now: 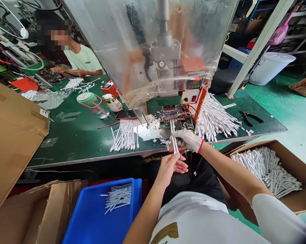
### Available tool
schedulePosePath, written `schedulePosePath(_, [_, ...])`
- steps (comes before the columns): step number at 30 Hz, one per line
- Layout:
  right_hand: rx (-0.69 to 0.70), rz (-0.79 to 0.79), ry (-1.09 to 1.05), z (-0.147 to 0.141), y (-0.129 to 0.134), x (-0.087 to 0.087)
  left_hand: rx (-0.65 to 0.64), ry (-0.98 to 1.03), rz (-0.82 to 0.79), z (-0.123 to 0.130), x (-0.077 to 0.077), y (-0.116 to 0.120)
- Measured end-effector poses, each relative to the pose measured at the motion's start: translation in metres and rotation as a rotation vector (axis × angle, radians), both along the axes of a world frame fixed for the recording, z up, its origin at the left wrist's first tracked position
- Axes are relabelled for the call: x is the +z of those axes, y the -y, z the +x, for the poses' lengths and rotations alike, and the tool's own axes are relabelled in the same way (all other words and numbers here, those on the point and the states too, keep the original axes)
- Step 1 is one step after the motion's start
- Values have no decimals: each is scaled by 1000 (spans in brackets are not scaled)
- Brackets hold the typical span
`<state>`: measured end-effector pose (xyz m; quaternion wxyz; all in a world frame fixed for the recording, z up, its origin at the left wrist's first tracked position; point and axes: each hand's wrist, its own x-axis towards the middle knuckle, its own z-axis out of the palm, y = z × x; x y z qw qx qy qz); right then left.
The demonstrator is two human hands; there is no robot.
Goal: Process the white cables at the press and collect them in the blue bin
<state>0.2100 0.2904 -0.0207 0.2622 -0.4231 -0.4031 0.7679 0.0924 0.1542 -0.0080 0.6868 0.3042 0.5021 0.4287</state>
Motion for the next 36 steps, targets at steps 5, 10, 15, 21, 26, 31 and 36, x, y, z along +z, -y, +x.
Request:
schedulePosePath(5, [15, 11, 0, 1, -1, -4, -11, 16, -13, -1, -1, 0])
schedulePosePath(10, [-36, 62, 52, -4, -8, -7, -30, 52, -27, 1, 3, -4])
schedulePosePath(15, [-204, 112, 26, -18, -19, 6, -1, 9, -19, 5, 6, -7])
schedulePosePath(21, [-296, 110, -39, -28, -22, 13, 8, -5, 4, 7, 3, -7])
schedulePosePath(26, [-284, 141, 9, -26, -19, 13, 24, 16, 15, 9, 1, -7])
schedulePosePath(31, [-293, 158, 61, -26, -21, 15, 31, 29, 21, 10, 1, -8])
schedulePosePath(36, [-307, 99, 37, -27, -25, 9, 39, 44, 13, 11, -3, -9])
